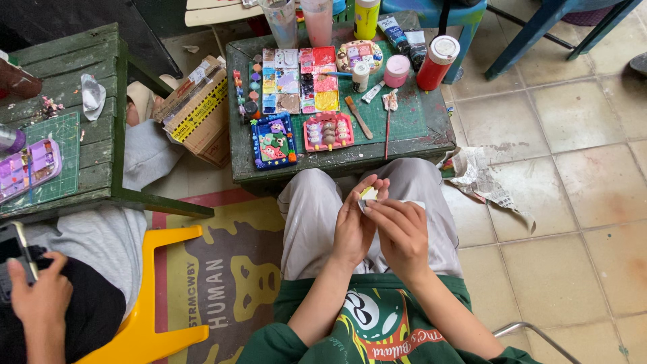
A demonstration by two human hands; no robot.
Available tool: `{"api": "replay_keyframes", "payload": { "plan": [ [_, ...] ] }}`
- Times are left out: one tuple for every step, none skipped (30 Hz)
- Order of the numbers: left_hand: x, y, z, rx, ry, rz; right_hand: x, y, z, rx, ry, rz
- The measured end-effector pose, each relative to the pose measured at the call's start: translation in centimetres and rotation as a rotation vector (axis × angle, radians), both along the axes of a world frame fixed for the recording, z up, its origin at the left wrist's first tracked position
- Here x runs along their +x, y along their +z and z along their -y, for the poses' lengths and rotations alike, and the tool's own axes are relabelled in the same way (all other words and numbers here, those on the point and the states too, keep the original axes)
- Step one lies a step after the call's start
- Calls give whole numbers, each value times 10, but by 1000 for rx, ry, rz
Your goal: The person paints several small plastic figurines and a rectangular tray using a paintbrush and a palette of acrylic paints. They dip the brush into different colors and apply paint to the figurines and the tray's surface, placing finished items on the table.
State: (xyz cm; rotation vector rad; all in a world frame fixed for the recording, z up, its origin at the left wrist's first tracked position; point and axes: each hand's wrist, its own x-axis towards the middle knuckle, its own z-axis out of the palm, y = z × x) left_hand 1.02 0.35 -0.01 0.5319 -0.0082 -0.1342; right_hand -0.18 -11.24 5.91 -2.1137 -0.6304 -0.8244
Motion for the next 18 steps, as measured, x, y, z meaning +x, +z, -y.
{"api": "replay_keyframes", "payload": {
  "plan": [
    [-1,1,1,10,0,6,0,-1,0,29,-50,-23],
    [-1,3,1,20,1,12,0,-1,-1,57,-99,-46],
    [-1,5,2,29,3,21,1,-2,-1,85,-147,-65],
    [-1,7,2,41,15,22,1,-3,-1,57,-108,-46],
    [0,9,1,52,27,24,1,-3,-2,30,-68,-27],
    [-1,12,0,64,36,23,1,-3,-3,3,-32,-10],
    [-1,14,2,85,33,33,1,-4,-3,22,-56,-15],
    [-1,16,4,106,30,42,1,-4,-4,40,-80,-21],
    [-1,17,5,126,29,51,1,-3,-4,58,-103,-28],
    [-2,18,5,175,46,53,1,-3,-5,46,-94,-32],
    [-2,18,6,224,67,60,1,-2,-5,34,-82,-30],
    [-1,18,6,272,85,67,2,-2,-5,22,-72,-29],
    [0,17,7,272,95,61,3,-1,-3,29,-90,-33],
    [0,15,6,271,104,53,4,0,-2,37,-108,-38],
    [1,14,6,271,115,46,5,1,1,44,-123,-44],
    [1,12,6,268,127,52,6,3,3,58,-131,-47],
    [2,10,6,266,138,60,8,4,7,71,-138,-49],
    [2,9,6,264,149,67,9,5,9,84,-147,-52]
  ]
}}
